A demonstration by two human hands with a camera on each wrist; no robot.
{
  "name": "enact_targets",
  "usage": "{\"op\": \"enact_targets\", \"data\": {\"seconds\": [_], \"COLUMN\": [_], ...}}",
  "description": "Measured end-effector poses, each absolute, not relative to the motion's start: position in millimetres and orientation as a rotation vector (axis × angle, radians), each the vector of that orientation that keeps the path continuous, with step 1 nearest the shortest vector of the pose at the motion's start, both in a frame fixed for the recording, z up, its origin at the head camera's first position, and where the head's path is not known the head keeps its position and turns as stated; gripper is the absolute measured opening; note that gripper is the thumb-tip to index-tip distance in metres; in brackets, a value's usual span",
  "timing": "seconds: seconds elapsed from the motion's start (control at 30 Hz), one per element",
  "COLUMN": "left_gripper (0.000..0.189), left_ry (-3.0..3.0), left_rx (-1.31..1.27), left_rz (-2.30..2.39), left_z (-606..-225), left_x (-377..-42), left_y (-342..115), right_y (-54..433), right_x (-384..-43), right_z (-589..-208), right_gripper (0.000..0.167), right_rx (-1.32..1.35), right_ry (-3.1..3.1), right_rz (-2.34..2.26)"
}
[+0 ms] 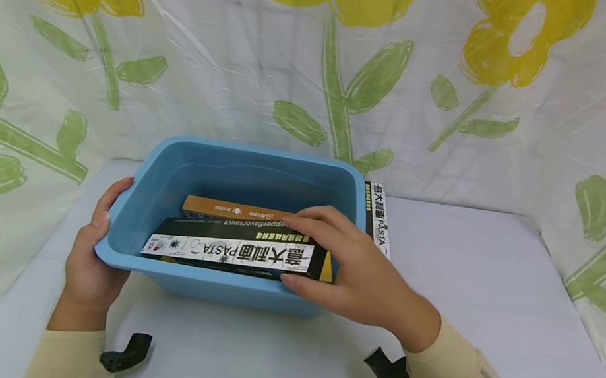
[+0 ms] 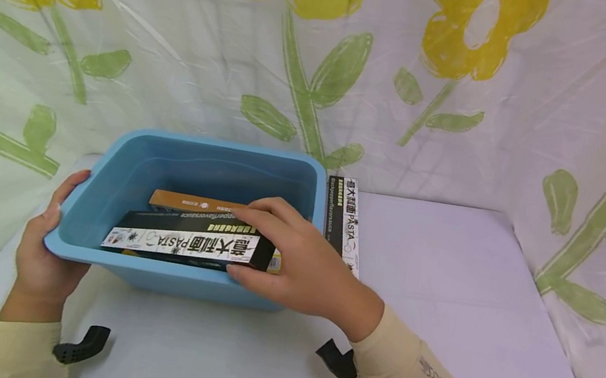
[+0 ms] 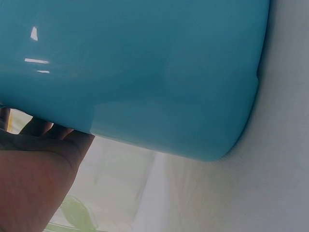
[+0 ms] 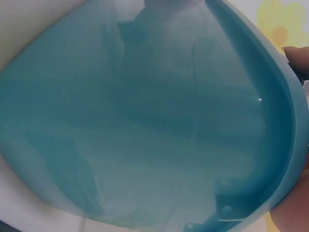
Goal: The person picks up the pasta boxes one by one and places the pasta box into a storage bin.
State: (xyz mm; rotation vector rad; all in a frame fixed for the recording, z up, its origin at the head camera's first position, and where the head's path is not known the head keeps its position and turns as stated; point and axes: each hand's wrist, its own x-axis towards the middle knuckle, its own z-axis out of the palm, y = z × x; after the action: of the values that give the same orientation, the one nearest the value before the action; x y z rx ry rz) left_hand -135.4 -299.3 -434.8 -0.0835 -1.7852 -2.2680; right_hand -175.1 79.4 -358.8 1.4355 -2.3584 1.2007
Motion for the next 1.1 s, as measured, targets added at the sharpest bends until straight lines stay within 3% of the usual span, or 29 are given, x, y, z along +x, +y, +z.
{"op": "enact_targets", "data": {"seconds": [1.1], "left_gripper": [0.066], "left_ry": [-1.786], "left_rx": [-0.079], "left_rz": [-2.273], "left_z": [-434.0], "left_x": [-134.9], "left_y": [-299.2], "right_y": [77.4], "right_x": [-177.0], "right_z": [-359.9], "right_gripper": [0.065], "right_rx": [1.465], "right_ry": [-2.353], "right_rz": [1.244]}}
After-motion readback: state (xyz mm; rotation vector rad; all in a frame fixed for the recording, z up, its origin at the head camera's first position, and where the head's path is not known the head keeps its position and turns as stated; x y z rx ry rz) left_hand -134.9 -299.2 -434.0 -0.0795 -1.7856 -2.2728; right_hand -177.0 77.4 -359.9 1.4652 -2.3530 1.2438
